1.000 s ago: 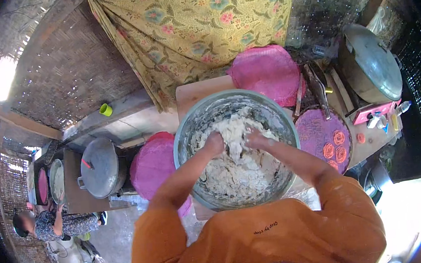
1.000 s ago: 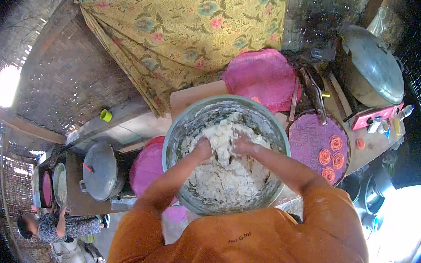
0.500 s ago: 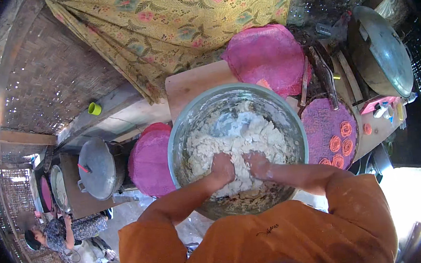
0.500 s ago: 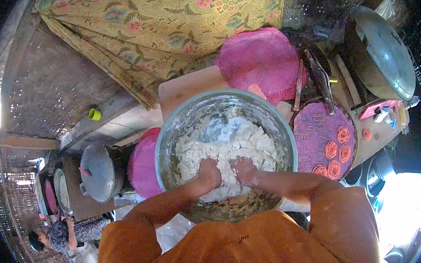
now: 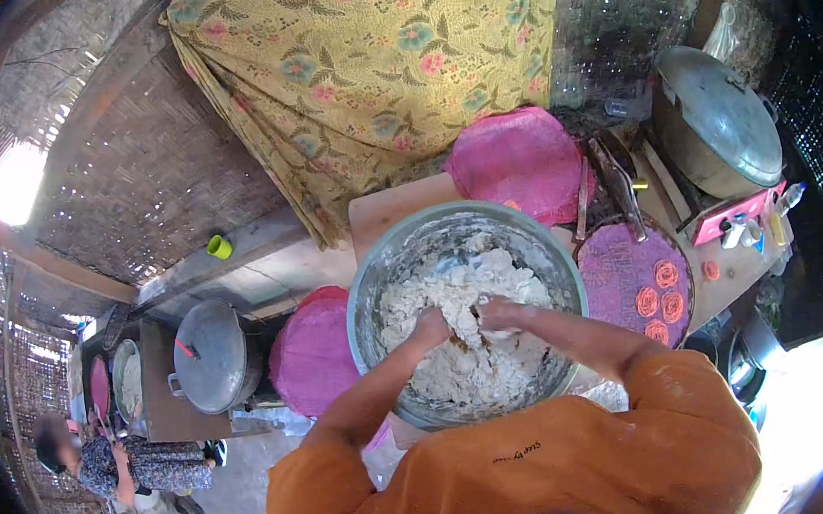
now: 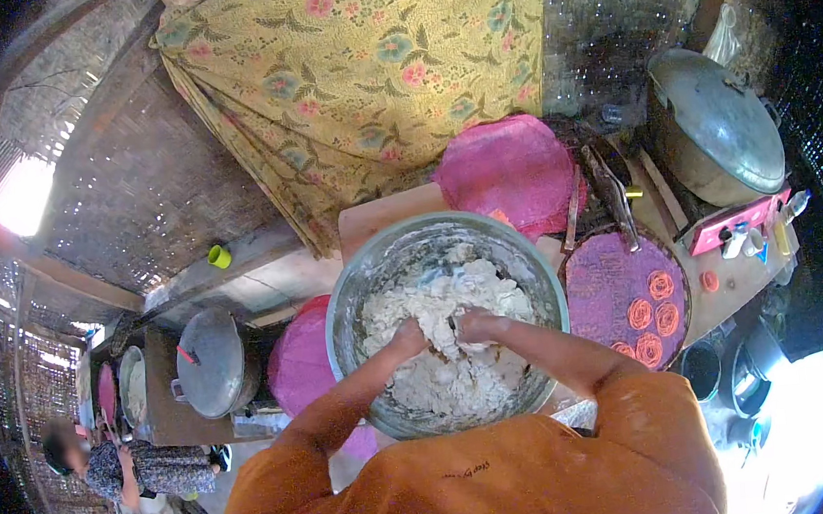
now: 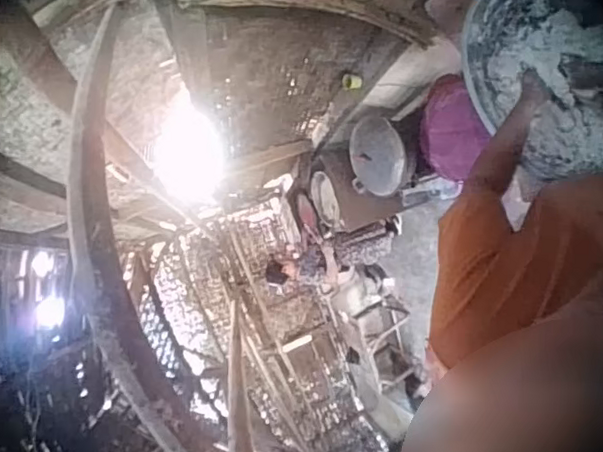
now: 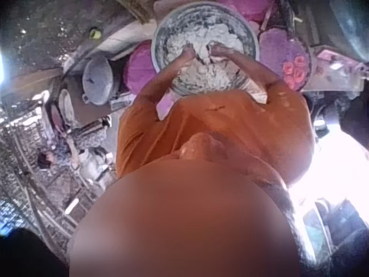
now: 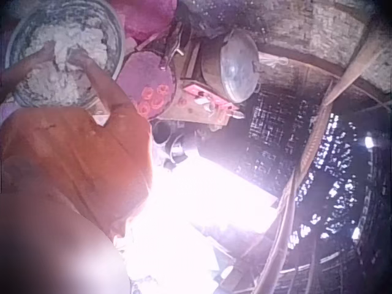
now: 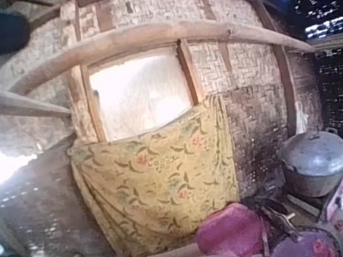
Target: The person mixes flour and water in a large bowl and kneads it by hand to form a thick dough.
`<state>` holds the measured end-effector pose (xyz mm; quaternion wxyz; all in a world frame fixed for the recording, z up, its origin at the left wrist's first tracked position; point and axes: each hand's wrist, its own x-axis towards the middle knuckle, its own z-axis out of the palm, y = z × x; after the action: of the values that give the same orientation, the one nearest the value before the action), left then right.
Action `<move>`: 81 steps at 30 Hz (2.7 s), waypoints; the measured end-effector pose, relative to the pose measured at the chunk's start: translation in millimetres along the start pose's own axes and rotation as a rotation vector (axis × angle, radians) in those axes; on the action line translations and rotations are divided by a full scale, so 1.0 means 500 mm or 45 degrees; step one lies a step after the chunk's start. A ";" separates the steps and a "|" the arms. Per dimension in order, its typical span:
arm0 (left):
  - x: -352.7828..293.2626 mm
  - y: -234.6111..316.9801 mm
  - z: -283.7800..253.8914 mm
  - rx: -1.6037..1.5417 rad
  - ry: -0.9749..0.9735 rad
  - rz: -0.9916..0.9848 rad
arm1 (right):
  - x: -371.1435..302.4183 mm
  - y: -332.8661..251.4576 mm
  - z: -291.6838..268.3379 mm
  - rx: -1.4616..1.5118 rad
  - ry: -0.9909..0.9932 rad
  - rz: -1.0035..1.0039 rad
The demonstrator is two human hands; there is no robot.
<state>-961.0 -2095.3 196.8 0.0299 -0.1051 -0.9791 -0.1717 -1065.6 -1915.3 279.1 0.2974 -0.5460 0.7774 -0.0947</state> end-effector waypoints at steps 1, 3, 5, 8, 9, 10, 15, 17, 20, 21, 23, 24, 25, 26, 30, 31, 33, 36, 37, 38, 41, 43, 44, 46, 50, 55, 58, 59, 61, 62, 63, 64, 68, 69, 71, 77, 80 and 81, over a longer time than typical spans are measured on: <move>0.028 0.058 -0.070 0.297 -0.508 0.168 | -0.045 0.017 -0.010 0.279 -0.189 0.081; -0.008 0.131 -0.216 -0.142 -0.515 -0.026 | -0.164 -0.064 -0.090 0.532 -0.115 -0.007; -0.002 0.202 -0.315 -0.575 -0.516 -0.212 | -0.246 -0.123 -0.112 0.416 0.062 0.143; 0.040 0.237 -0.366 -0.428 0.108 0.237 | -0.300 -0.074 -0.058 0.196 0.327 -0.236; 0.064 0.204 -0.344 -0.104 -0.096 0.365 | -0.291 -0.037 -0.027 -0.056 0.541 -0.328; 0.095 0.167 -0.306 0.147 -0.323 0.397 | -0.278 -0.013 0.000 -0.311 0.748 -0.421; 0.248 0.034 -0.124 -0.038 -0.672 -0.154 | -0.149 0.084 0.073 -0.560 0.329 -0.192; 0.278 0.021 -0.090 -0.623 -0.551 -0.730 | -0.100 0.114 0.093 -0.544 0.279 -0.071; 0.304 0.011 -0.089 -0.650 -0.720 -0.811 | -0.051 0.175 0.105 -0.538 0.205 0.127; 0.310 0.008 -0.080 -0.679 -0.675 -0.748 | -0.047 0.198 0.104 -0.541 0.202 0.141; 0.296 -0.033 -0.039 -0.679 -0.596 -0.823 | -0.021 0.217 0.084 -0.630 0.299 0.006; 0.287 -0.052 -0.019 -0.678 -0.532 -0.886 | -0.012 0.223 0.079 -0.674 0.346 -0.062; 0.297 -0.042 -0.020 -0.677 -0.523 -0.872 | -0.015 0.242 0.088 -0.710 0.392 -0.099; 0.311 -0.030 -0.034 -0.653 -0.539 -0.825 | -0.008 0.252 0.084 -0.754 0.455 -0.134; 0.254 -0.018 -0.097 -0.391 -0.792 -0.349 | -0.074 0.118 0.016 -0.544 0.141 -0.026; 0.228 -0.025 -0.129 -0.299 -0.918 -0.183 | -0.102 0.058 0.003 -0.494 0.089 -0.034; 0.162 -0.024 -0.199 -0.227 -1.114 -0.019 | -0.143 -0.018 0.059 -0.135 0.084 -0.190; 0.063 0.011 -0.253 -0.100 -1.247 -0.029 | -0.175 -0.103 0.155 0.892 0.115 -0.355; 0.033 0.035 -0.256 -0.051 -1.263 -0.050 | -0.187 -0.151 0.141 1.340 0.223 -0.326; 0.006 0.057 -0.251 0.000 -1.263 -0.050 | -0.191 -0.182 0.100 0.750 -0.186 -0.312; -0.033 0.088 -0.239 0.171 -1.135 0.094 | -0.166 -0.158 0.097 -0.072 -0.407 -0.509; -0.107 0.063 -0.201 0.271 -0.438 0.301 | -0.196 -0.148 0.017 -0.360 -0.228 -0.727; -0.090 0.085 -0.247 0.269 -0.445 0.293 | -0.241 -0.150 -0.076 -0.425 -0.205 -0.713; -0.025 0.171 -0.388 0.025 -0.053 0.368 | -0.268 -0.117 -0.119 -0.200 -0.406 -0.425; 0.001 0.151 -0.363 0.279 -0.335 0.375 | -0.247 -0.060 -0.125 0.453 0.193 -0.252; 0.055 0.177 -0.218 0.292 -0.634 0.007 | -0.115 -0.061 0.042 0.223 0.646 -0.043; 0.110 0.152 -0.159 0.328 -0.500 -0.084 | -0.032 0.011 0.089 -0.806 -0.400 -0.397; 0.129 0.142 -0.146 0.329 -0.411 -0.088 | -0.013 0.034 0.099 -0.543 -0.150 -0.305; 0.165 0.118 -0.130 0.324 -0.420 -0.121 | 0.011 0.056 0.100 -0.275 0.079 -0.218; 0.177 0.109 -0.126 0.327 -0.424 -0.146 | 0.014 0.036 0.074 -0.035 0.220 0.085; 0.181 0.102 -0.118 0.316 -0.433 -0.159 | 0.021 0.025 0.059 0.204 0.354 0.392; 0.190 0.096 -0.110 0.325 -0.342 -0.181 | 0.032 0.031 0.047 0.208 0.351 0.394; 0.225 0.073 -0.129 0.245 -0.335 -0.162 | 0.072 0.078 0.038 0.281 0.439 0.674; 0.223 0.063 -0.119 0.201 -0.184 -0.174 | 0.078 0.095 0.053 0.311 0.521 0.650; 0.229 0.071 -0.120 0.133 -0.185 -0.247 | 0.089 0.131 0.062 0.012 0.613 0.482; 0.184 0.078 -0.146 0.239 -0.279 -0.049 | 0.046 0.161 0.114 0.620 0.469 -0.328; 0.113 0.138 -0.267 0.469 -0.869 0.526 | -0.075 0.006 0.058 1.003 0.045 -0.249; 0.050 0.098 -0.219 0.342 -0.678 0.634 | -0.091 -0.059 0.031 0.661 -0.086 -0.227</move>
<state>-972.3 -2082.7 318.3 -0.1710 -0.3758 -0.9108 0.0039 -1023.0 -1882.7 297.1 0.4437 -0.5207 0.6656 -0.2983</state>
